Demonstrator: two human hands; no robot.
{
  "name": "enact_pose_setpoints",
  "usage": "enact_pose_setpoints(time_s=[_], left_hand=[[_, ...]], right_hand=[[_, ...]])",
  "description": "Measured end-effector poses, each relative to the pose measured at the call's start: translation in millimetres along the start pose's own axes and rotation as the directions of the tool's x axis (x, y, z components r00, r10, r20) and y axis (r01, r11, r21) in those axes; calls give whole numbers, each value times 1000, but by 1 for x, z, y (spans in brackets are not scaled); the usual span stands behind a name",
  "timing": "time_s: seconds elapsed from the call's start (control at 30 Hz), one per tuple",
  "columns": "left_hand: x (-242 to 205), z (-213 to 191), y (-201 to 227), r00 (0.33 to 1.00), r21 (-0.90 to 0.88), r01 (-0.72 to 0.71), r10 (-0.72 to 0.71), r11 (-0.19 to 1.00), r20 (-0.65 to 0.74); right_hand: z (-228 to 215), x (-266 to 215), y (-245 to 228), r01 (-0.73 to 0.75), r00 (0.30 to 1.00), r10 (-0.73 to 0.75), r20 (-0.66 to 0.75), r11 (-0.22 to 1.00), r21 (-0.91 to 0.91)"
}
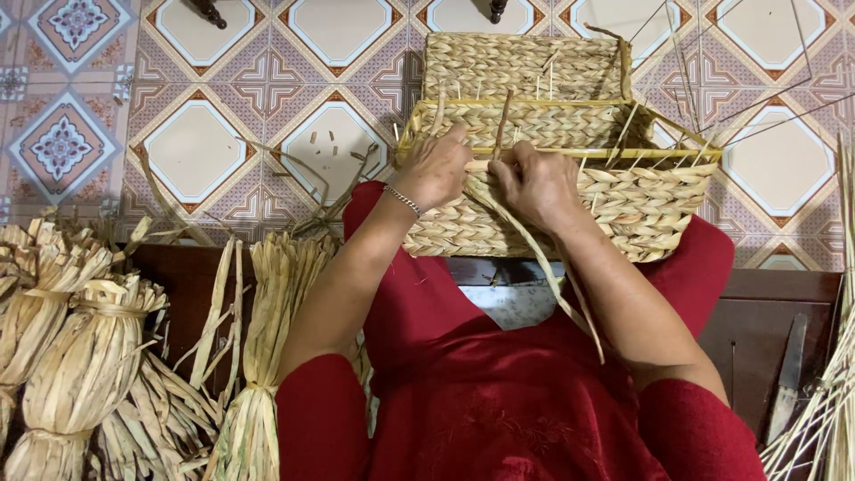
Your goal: The person weaves a basket by wrapping, threading, and tucking dried plant strips into the frame and rim by hand.
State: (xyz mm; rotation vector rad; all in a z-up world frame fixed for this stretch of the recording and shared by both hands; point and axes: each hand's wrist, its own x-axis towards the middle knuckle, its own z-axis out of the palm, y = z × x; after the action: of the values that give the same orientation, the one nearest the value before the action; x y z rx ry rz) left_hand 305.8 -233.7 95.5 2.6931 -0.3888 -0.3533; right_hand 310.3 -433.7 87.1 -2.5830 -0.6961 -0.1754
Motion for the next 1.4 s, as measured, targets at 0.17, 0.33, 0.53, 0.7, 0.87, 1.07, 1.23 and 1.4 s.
enact_pose_setpoints(time_s=[0.17,0.33,0.53,0.7,0.87,1.07,1.23,1.4], left_hand=[[-12,16,-11,960,-243,-162,95,956,-263],[-18,34,-16,892,-181,-242,145,953,-428],[0,42,-18,918,-48,-126,98,991,-385],[-3,34,-15,960,-186,-50,-4,981,-281],[-14,48,-21,803,-68,-317,230,946,-549],[-3,65,-22,851,-72,-268,201,961,-485],[8,74,-31,867,-108,-213,136,971,-480],[5,54,-15,948,1,-22,21,1000,-318]], right_hand=[[4,0,4,-72,997,71,38,997,24],[7,0,8,-79,996,78,35,997,17],[10,5,6,-59,993,61,99,998,-25],[6,11,2,-195,925,193,327,980,-26],[17,5,12,-218,961,129,243,896,388],[11,4,0,-232,932,239,270,971,-58],[4,-5,-2,-160,965,179,190,981,-112],[-4,-13,-1,-111,982,131,134,983,-150]])
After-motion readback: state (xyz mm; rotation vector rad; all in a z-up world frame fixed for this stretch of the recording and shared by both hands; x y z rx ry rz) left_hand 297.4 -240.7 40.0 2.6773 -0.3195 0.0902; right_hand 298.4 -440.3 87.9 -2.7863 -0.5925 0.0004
